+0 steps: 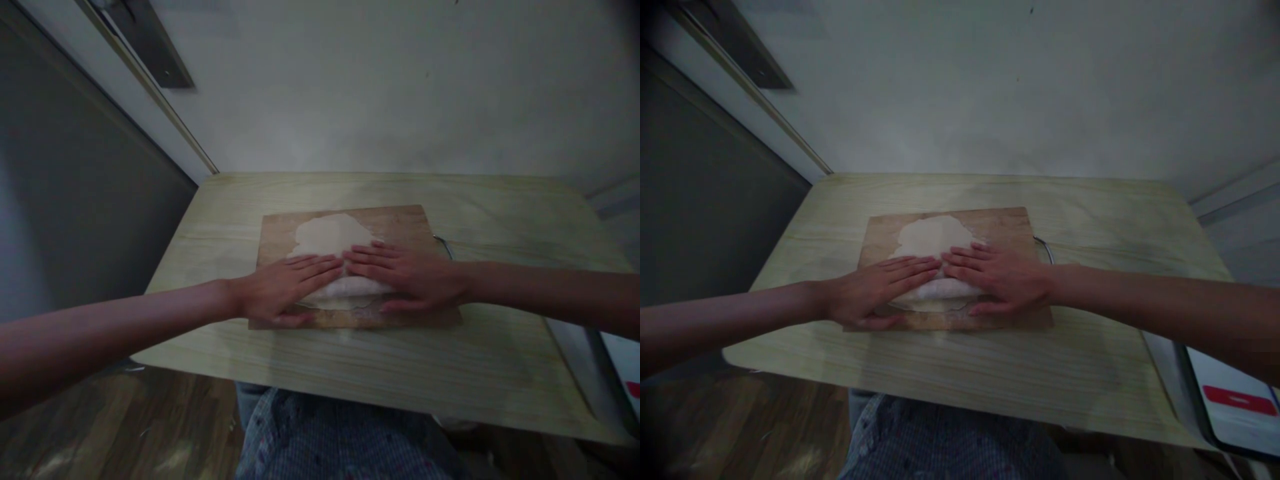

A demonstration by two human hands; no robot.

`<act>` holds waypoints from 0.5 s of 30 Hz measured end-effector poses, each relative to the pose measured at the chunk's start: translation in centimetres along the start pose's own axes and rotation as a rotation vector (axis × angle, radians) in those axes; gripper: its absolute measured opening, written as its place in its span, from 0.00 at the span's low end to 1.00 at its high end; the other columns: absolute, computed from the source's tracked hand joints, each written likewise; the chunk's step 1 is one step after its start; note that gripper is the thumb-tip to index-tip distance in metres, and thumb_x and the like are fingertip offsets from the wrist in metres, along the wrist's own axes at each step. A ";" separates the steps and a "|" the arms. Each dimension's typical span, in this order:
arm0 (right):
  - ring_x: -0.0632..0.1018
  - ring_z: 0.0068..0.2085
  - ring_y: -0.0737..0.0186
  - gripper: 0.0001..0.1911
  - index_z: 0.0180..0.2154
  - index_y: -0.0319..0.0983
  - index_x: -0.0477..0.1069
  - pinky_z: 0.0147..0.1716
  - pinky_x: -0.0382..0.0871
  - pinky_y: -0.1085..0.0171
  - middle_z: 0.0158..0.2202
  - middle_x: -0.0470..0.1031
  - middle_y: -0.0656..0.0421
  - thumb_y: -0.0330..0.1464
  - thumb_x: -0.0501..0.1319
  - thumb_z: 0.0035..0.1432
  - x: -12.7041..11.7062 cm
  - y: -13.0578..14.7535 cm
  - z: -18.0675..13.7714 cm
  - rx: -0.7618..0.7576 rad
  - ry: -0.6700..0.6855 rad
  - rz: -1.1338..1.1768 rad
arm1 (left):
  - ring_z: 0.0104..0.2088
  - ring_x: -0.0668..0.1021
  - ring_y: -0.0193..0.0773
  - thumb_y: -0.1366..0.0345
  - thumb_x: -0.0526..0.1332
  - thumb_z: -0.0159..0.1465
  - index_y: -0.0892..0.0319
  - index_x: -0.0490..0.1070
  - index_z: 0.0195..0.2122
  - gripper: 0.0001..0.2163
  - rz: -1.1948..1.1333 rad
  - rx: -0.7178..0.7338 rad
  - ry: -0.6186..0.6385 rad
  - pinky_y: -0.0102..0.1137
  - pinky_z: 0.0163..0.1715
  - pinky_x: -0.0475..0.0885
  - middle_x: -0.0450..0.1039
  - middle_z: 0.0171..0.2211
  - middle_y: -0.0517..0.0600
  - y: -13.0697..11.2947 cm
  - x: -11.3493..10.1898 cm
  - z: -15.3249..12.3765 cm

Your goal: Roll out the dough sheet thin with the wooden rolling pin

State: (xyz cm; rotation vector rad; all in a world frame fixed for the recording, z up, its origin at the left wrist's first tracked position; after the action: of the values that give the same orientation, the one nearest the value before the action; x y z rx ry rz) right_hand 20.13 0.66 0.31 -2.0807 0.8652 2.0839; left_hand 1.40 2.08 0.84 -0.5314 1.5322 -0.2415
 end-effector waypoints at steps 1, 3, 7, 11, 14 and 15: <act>0.48 0.61 0.55 0.34 0.59 0.33 0.47 0.57 0.44 0.50 0.60 0.48 0.47 0.45 0.49 0.55 0.0 0.1 0.0 0.002 -0.001 -0.006 | 0.60 0.48 0.44 0.58 0.53 0.59 0.62 0.37 0.61 0.33 0.008 0.002 0.004 0.41 0.57 0.48 0.41 0.61 0.58 0.0 0.1 0.0; 0.47 0.61 0.55 0.33 0.58 0.33 0.47 0.57 0.44 0.50 0.60 0.48 0.47 0.44 0.49 0.56 0.2 0.4 -0.1 0.009 0.000 -0.026 | 0.61 0.47 0.44 0.58 0.53 0.58 0.63 0.36 0.61 0.34 0.029 0.002 0.020 0.41 0.57 0.47 0.40 0.61 0.59 -0.1 0.3 -0.1; 0.46 0.61 0.54 0.33 0.58 0.34 0.47 0.56 0.45 0.49 0.61 0.47 0.46 0.43 0.49 0.56 0.4 0.8 -0.2 0.016 0.009 -0.072 | 0.61 0.46 0.44 0.59 0.54 0.57 0.63 0.34 0.61 0.36 0.057 -0.004 0.036 0.41 0.57 0.46 0.37 0.62 0.58 -0.3 0.6 -0.2; 0.47 0.61 0.54 0.34 0.59 0.35 0.45 0.56 0.44 0.49 0.61 0.47 0.47 0.44 0.50 0.55 0.5 1.2 -0.2 0.006 0.002 -0.088 | 0.61 0.44 0.45 0.59 0.55 0.56 0.63 0.32 0.61 0.38 0.050 0.004 0.039 0.42 0.57 0.46 0.36 0.62 0.58 -0.7 0.7 -0.2; 0.47 0.61 0.53 0.35 0.59 0.34 0.46 0.57 0.44 0.51 0.61 0.46 0.47 0.45 0.50 0.55 0.5 1.4 -0.3 0.000 0.008 -0.081 | 0.61 0.43 0.46 0.61 0.55 0.55 0.66 0.33 0.61 0.38 0.056 0.021 0.041 0.42 0.58 0.45 0.35 0.62 0.60 -1.0 0.8 -0.3; 0.46 0.61 0.53 0.35 0.59 0.33 0.46 0.57 0.44 0.51 0.61 0.46 0.47 0.44 0.50 0.55 0.5 1.5 -0.3 -0.002 0.008 -0.076 | 0.61 0.43 0.47 0.61 0.55 0.55 0.66 0.33 0.61 0.38 0.061 0.022 0.043 0.42 0.58 0.45 0.35 0.62 0.60 -1.0 0.8 -0.3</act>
State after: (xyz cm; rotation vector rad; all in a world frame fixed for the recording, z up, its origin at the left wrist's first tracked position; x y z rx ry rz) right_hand 19.71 -0.89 0.33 -2.0894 0.7724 2.0412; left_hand 1.30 0.77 0.64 -0.4636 1.5831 -0.2241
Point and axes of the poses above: each hand's wrist, its own z-axis towards the middle knuckle, its own x-axis out of the palm, y = z × x, the point moved 4 cm from there along z, towards the middle knuckle
